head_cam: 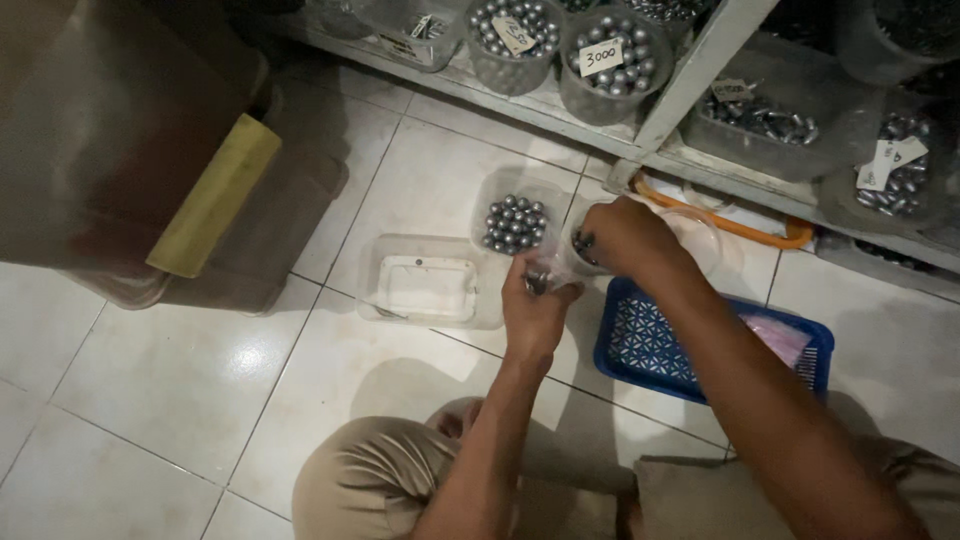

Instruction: The person sits on the floor and repeatedly transfers small metal parts from a container into small plastic bags. They seal each bag and place it into a blue basket, continuing this process for multiple bags.

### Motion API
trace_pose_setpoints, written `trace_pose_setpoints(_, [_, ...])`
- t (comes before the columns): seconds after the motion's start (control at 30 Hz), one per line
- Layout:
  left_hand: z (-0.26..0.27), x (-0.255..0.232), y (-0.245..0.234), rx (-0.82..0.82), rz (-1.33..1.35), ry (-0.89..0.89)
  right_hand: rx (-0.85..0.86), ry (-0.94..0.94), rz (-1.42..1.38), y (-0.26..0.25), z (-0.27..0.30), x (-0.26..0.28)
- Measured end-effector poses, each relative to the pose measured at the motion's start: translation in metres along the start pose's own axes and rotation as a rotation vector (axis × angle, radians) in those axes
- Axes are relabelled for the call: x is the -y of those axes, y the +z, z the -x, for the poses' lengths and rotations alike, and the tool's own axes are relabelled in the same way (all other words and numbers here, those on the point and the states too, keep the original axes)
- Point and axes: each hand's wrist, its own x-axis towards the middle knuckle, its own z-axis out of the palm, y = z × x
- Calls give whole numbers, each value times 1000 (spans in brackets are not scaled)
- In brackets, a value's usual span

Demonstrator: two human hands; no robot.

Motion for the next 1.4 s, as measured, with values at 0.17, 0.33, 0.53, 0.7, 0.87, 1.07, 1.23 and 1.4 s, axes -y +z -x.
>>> trace_pose_setpoints(0.17, [5,-11,2,25,8,-2,51,-4,-17,2,-3,7])
trace_pose_setpoints(0.33, [11,-19,5,30,-25,-1,45,25,16,7,-10,3])
trace_pose_setpoints(0.53, [11,-22,2,42,-4,54,54,-10,-79,11,-15,1])
trace_pose_setpoints(0.7, [10,-16,1,29,-73,205,5,-31,-98,3,-3,2])
trace_pose_setpoints(0.87, [12,-18,1,72,-108,230,-242,-34,-442,-27,36,4])
trace_pose_setpoints(1.07, [17,-18,5,131,-126,290,-509,-77,-784,-29,73,-12])
trace_pose_setpoints(1.23, [25,-14,14,156,-177,425,-373,75,-1501,-8,97,-27])
trace_pose_setpoints(1.4, [25,-2,20,192,-180,461,-393,130,-1517,-4,122,-21])
